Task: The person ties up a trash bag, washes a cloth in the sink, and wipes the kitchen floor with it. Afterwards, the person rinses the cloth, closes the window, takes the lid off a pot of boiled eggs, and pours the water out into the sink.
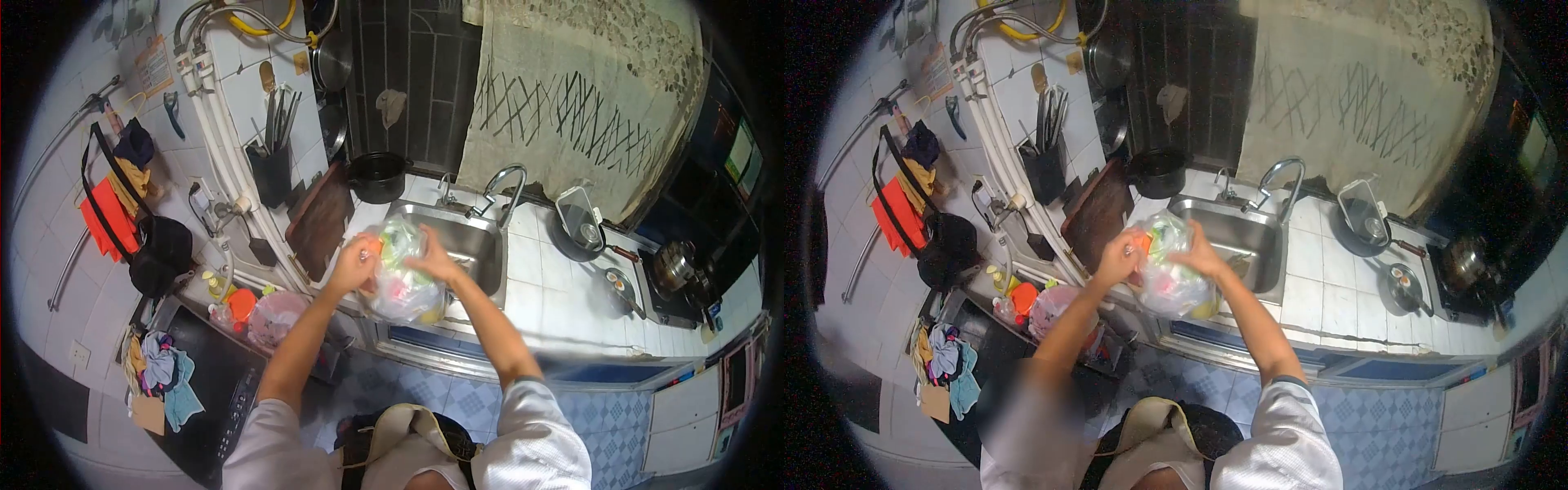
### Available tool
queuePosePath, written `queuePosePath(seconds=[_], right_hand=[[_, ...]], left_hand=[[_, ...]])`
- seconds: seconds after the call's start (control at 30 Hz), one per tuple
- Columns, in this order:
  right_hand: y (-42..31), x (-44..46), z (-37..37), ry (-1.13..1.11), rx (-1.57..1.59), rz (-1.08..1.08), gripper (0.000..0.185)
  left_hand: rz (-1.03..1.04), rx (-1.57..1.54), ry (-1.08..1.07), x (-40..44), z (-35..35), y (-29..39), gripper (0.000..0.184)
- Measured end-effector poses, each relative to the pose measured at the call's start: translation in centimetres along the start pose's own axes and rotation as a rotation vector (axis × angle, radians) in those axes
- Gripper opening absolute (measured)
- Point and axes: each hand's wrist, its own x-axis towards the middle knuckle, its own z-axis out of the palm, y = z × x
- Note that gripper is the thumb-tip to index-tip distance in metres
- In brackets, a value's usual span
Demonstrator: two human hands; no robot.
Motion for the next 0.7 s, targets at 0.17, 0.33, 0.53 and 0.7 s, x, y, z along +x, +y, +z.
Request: queuePosePath(seconds=[0.17, 0.33, 0.53, 0.7], right_hand=[[-0.6, -2.4, -0.4, -0.175, -0.332, -0.012, 0.024], [-0.5, -2.9, 1.7, 0.006, -0.414, -0.025, 0.008], [-0.7, -2.3, 3.9, 0.103, -0.433, 0.112, 0.017], [0.9, -2.0, 4.2, 0.116, -0.506, 0.134, 0.024]], left_hand=[[0.171, 0.396, 0.202, 0.8, 4.5, 1.4, 0.008], [0.128, 0.541, 0.102, 1.0, 7.7, 1.4, 0.011], [-0.046, 0.748, -0.019, 1.4, 9.1, 0.5, 0.013], [0.004, 0.365, -0.016, 1.6, 6.3, 0.0, 0.028]])
